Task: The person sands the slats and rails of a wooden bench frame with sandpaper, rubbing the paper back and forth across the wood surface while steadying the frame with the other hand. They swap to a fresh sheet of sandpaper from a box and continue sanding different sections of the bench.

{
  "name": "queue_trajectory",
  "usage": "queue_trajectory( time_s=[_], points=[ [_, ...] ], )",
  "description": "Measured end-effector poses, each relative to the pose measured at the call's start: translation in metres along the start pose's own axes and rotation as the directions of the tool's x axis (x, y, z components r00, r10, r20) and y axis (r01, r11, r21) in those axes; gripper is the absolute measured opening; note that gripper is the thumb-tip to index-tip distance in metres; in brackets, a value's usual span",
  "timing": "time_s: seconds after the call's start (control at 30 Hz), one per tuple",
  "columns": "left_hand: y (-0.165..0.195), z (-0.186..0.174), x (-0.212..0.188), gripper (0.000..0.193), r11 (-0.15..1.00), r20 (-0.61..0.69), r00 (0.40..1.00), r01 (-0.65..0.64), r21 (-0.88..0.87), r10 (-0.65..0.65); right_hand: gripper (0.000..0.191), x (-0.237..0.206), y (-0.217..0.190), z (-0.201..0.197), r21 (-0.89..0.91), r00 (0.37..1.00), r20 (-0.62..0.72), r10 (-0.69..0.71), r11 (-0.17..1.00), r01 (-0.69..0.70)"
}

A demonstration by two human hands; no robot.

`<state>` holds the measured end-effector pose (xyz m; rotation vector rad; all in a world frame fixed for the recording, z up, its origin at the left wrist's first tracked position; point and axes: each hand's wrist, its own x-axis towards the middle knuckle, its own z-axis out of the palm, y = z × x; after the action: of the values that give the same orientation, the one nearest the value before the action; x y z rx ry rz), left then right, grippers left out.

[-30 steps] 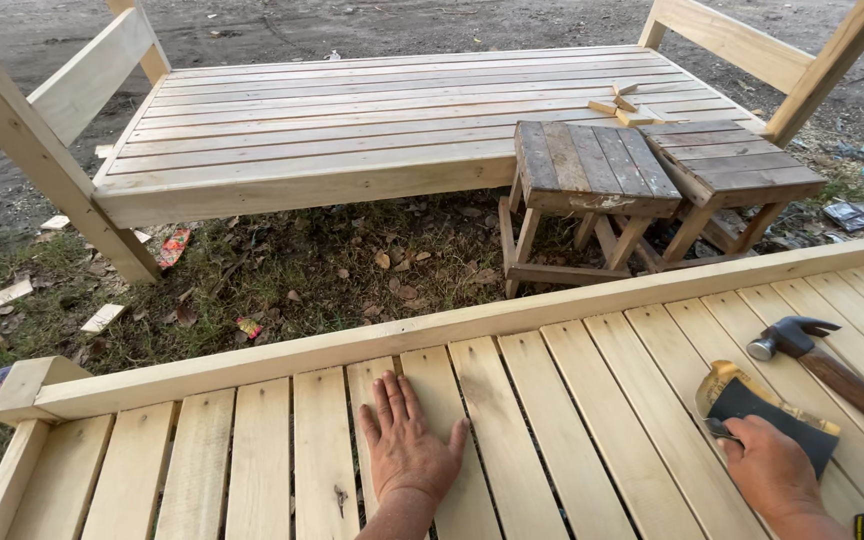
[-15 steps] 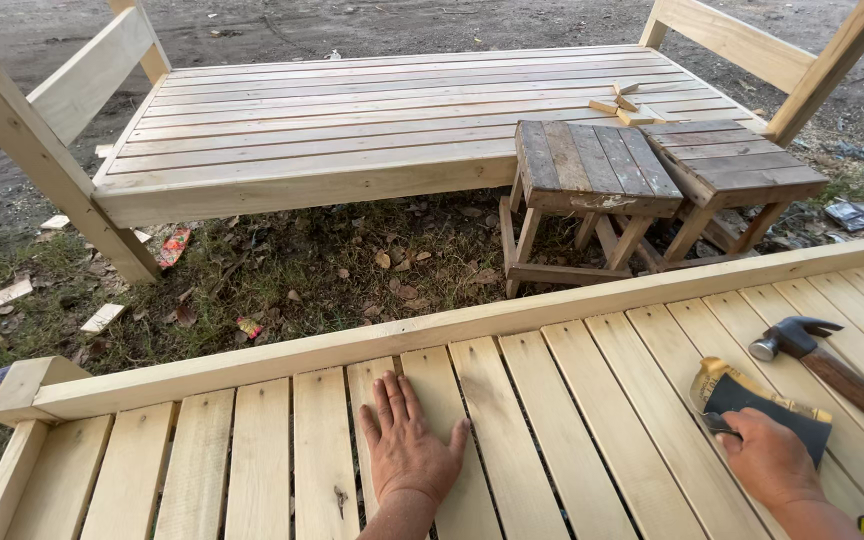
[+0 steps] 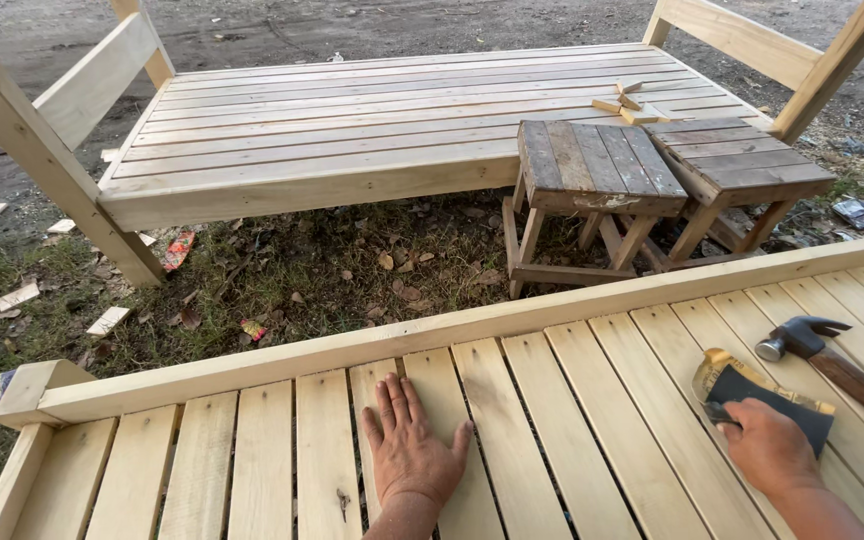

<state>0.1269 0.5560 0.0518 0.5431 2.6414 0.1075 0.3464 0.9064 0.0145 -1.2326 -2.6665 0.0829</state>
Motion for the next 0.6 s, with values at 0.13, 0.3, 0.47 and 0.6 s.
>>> queue_trajectory(
  time_s=[0.13,0.3,0.47,0.6],
  points=[
    [0.000,0.000,0.001,0.105,1.000,-0.014,1.000,-0.008,0.007,0.008,0.029,0.008,-0.007,-0.004,-0.023,1.000,-0.023,0.003,1.000,-0.004],
    [0.000,-0.002,-0.001,0.105,1.000,-0.012,1.000,-0.008,0.000,0.008,0.027,-0.006,-0.005,-0.005,-0.009,0.999,-0.025,-0.046,0.999,0.046],
    [0.002,-0.002,-0.002,0.104,1.000,-0.002,1.000,0.000,0.006,0.000,0.025,0.006,-0.006,-0.004,-0.011,0.999,-0.027,-0.034,0.999,0.034],
    [0.002,-0.001,-0.002,0.104,0.999,0.026,1.000,-0.001,0.043,0.000,0.030,0.009,-0.007,-0.005,0.047,0.996,-0.069,-0.053,0.997,0.056]
  ],
)
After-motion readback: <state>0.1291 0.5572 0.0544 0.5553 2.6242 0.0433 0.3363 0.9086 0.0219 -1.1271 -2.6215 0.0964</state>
